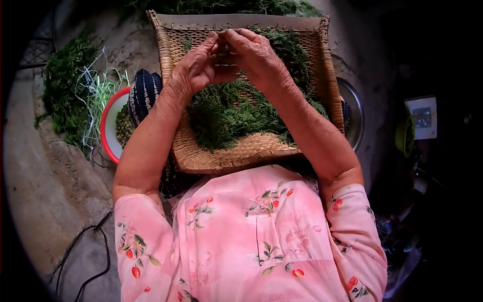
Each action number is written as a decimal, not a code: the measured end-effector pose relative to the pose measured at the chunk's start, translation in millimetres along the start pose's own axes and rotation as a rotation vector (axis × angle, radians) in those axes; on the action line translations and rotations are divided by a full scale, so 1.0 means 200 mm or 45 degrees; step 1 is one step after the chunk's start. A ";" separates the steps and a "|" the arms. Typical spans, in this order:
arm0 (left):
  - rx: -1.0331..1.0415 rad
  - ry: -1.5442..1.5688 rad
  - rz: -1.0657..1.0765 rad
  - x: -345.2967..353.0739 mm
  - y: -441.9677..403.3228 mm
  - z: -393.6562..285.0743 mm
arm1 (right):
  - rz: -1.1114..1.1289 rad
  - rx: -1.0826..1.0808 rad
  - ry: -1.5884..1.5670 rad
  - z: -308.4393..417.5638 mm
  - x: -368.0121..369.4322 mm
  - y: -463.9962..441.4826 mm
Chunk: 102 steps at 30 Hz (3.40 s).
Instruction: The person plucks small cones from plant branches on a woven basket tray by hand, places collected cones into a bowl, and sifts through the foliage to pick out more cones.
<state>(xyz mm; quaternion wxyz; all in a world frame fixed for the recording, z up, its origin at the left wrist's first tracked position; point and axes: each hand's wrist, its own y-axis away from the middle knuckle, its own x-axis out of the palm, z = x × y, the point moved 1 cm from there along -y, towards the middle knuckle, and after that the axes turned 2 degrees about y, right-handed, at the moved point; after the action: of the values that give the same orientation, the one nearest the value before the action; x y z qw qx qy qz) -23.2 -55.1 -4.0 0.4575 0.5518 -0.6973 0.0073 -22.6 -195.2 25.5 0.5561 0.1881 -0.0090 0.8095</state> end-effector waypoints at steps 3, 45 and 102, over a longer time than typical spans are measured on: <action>-0.036 0.001 -0.042 -0.03 -0.01 -0.02 | -0.053 -0.200 0.070 0.05 -0.03 -0.01; -0.091 -0.532 -0.172 -0.06 -0.10 0.06 | -0.221 -0.204 1.941 -0.26 -0.46 0.05; -0.073 -0.175 -0.107 -0.06 -0.10 0.04 | -0.506 -0.431 1.002 -0.13 -0.28 0.02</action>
<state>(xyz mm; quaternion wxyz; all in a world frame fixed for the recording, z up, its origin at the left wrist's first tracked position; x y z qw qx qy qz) -12.5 -58.3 -26.2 0.4242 0.5663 -0.7032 -0.0698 -16.2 -240.7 -15.3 0.6843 -0.2283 0.1066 0.6843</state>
